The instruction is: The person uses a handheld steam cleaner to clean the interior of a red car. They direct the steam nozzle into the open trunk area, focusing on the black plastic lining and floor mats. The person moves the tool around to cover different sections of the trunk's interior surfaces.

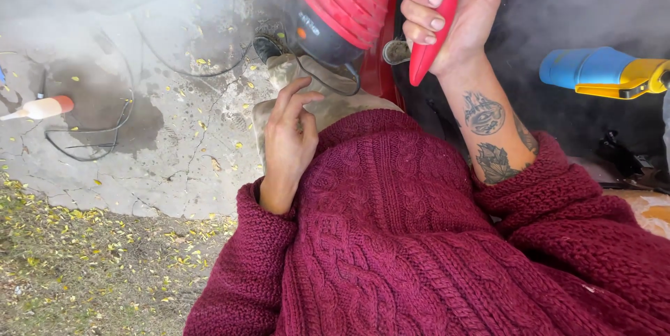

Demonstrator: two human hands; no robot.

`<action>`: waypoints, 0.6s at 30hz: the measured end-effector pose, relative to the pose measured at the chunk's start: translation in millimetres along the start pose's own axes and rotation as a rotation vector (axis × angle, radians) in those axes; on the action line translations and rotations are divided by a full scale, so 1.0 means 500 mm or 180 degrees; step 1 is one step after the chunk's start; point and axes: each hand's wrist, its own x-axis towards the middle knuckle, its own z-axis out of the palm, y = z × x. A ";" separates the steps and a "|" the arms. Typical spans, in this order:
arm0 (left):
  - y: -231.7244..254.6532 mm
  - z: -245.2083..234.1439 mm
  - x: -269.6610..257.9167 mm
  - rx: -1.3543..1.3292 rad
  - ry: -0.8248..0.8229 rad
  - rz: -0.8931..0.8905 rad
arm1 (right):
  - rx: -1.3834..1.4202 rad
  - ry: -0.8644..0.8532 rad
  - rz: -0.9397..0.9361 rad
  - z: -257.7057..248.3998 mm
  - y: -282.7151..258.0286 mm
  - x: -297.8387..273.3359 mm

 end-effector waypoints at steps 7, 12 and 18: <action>0.000 0.003 0.003 -0.0030 -0.0064 -0.0171 | 0.0206 0.0066 -0.0369 -0.003 -0.042 -0.017; -0.003 0.008 0.008 -0.0062 -0.0095 -0.0211 | 0.0636 0.0855 -0.0577 0.037 -0.047 -0.020; 0.006 0.008 0.024 -0.0137 0.0009 -0.0032 | 0.0284 0.0492 -0.0298 0.005 -0.060 -0.026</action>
